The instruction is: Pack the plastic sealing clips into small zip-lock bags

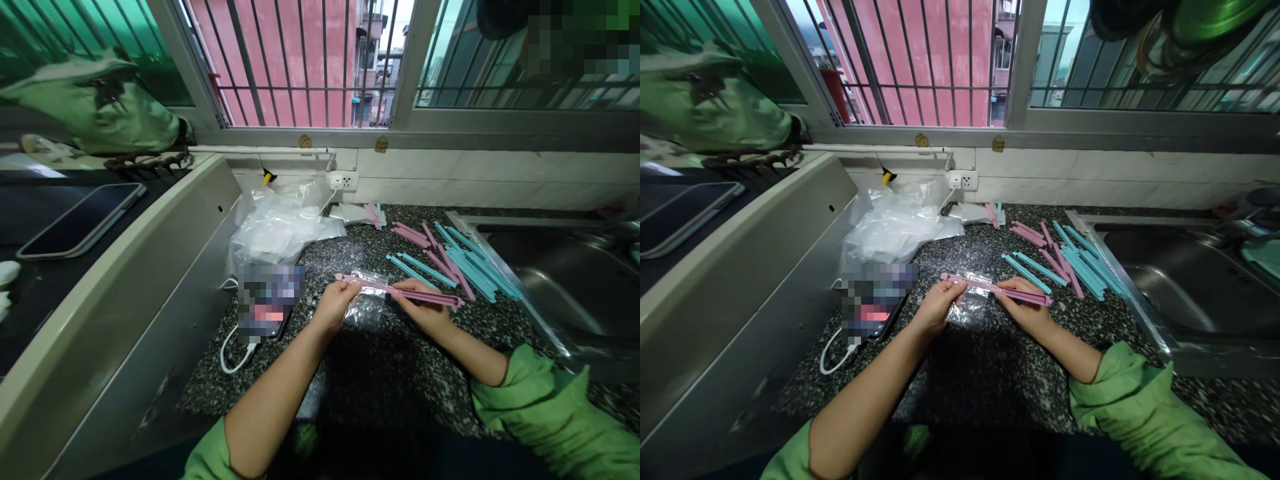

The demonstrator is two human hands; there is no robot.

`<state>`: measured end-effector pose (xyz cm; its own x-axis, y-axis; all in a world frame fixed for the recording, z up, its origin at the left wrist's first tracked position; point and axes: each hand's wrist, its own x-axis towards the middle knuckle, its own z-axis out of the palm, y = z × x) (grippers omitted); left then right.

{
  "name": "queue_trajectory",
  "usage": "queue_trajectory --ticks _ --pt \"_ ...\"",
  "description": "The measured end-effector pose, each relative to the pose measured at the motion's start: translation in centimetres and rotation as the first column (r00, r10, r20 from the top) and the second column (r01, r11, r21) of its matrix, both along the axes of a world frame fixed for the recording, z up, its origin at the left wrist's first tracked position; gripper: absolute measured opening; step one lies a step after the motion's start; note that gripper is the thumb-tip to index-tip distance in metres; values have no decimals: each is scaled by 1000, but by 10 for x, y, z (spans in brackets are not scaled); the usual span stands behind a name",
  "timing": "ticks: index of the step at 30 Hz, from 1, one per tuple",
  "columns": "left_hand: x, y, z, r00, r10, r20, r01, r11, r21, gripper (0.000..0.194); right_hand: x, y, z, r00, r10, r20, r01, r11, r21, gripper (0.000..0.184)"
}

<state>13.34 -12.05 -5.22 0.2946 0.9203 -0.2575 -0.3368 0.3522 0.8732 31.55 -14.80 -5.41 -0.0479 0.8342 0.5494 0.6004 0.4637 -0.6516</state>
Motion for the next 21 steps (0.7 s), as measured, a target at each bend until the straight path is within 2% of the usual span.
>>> queue_trajectory --ticks 6,10,13,19,21 --pt "0 0 1 997 66 -26 -66 997 33 45 -1 -2 -6 993 6 -118 -8 1000 -16 21" --pt "-1 1 0 994 83 -69 -78 995 63 45 2 -1 -13 983 24 -184 -13 998 59 18" --pt "-1 1 0 996 65 -65 -60 996 65 45 4 1 -15 989 36 -143 -21 994 106 11" --pt "2 -2 1 998 49 -29 -48 997 56 44 6 0 -10 999 16 -42 -12 996 94 9" --pt "2 -1 -1 997 64 -43 -60 994 93 43 6 -1 -9 1000 11 -16 -10 995 101 8"
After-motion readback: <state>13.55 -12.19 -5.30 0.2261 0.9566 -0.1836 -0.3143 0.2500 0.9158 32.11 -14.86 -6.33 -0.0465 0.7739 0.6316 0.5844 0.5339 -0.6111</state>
